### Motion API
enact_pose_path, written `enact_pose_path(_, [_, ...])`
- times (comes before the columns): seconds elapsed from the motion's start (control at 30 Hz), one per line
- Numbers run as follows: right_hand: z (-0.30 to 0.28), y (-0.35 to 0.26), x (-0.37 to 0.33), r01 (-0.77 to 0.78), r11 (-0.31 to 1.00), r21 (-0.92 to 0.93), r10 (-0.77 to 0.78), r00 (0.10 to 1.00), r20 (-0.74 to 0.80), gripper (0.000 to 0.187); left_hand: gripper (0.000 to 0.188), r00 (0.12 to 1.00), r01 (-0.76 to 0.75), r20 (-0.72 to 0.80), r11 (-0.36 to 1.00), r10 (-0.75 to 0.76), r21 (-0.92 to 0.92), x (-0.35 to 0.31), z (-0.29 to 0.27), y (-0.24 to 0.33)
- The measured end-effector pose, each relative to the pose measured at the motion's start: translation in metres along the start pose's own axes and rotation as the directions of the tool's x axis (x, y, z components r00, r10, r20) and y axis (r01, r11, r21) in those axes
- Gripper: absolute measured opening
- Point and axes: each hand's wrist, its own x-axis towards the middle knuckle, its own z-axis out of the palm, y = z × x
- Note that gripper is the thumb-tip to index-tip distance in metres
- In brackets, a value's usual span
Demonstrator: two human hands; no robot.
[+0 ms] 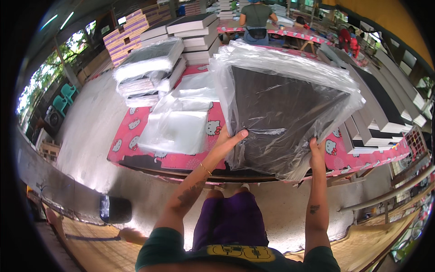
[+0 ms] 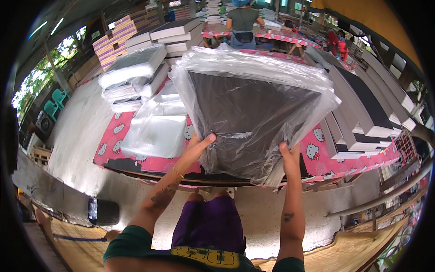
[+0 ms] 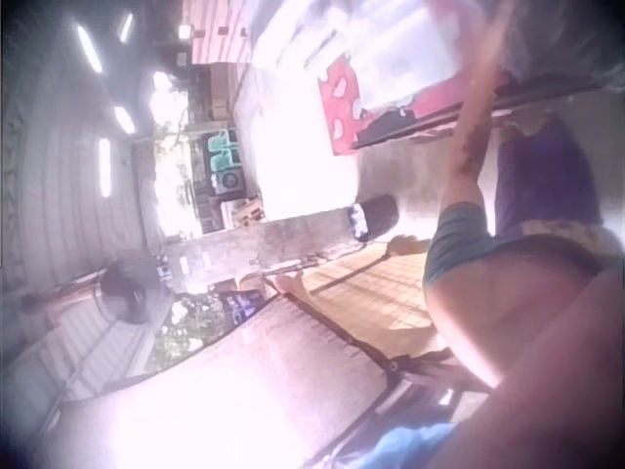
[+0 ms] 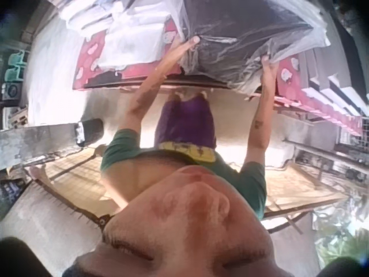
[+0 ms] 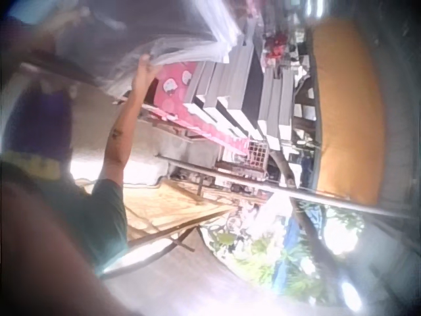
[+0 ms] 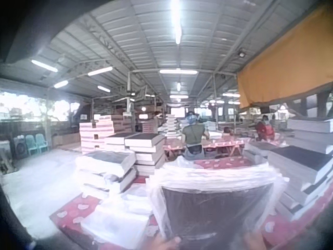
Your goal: The person places black books into plastic sleeves by hand, one at a time, and stacks them on a table.
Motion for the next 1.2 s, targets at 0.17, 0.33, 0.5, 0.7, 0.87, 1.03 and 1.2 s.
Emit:
enact_pose_path(0.17, [-0.007,0.05,-0.023,0.12,0.987,-0.111,-0.113,0.992,0.063,0.082,0.056,0.979,-0.147,-0.127,0.985,0.158,0.092,-0.014,-0.003,-0.042])
enact_pose_path(0.33, [0.027,0.051,-0.024,0.095,0.995,0.018,-0.091,0.981,-0.171,0.076,0.047,0.952,0.017,-0.295,0.951,0.079,0.308,-0.007,0.005,-0.026])
enact_pose_path(0.5, [0.079,-0.035,0.007,-0.282,0.959,-0.025,0.279,0.958,-0.064,0.081,0.097,0.868,0.373,-0.465,0.845,-0.173,0.383,0.008,-0.025,0.022])
enact_pose_path(0.7, [0.17,-0.059,0.054,-0.375,0.903,-0.212,0.396,0.916,0.066,0.102,0.111,0.752,0.599,-0.47,0.777,-0.462,0.194,0.032,-0.113,0.083])
enact_pose_path(0.87, [0.291,-0.039,0.138,-0.434,0.89,-0.14,0.454,0.871,0.187,0.113,0.095,0.697,0.64,-0.517,0.757,-0.497,0.135,0.077,-0.232,0.154])
enact_pose_path(1.03, [0.442,-0.025,0.265,-0.407,0.913,-0.03,0.395,0.864,0.313,0.109,0.088,0.807,0.484,-0.478,0.852,-0.346,0.2,0.166,-0.357,0.22])
enact_pose_path(1.2, [0.581,-0.029,0.325,-0.465,0.864,0.194,0.319,0.803,0.503,0.089,0.095,0.872,0.418,-0.485,0.622,-0.069,0.662,0.212,-0.506,0.284])
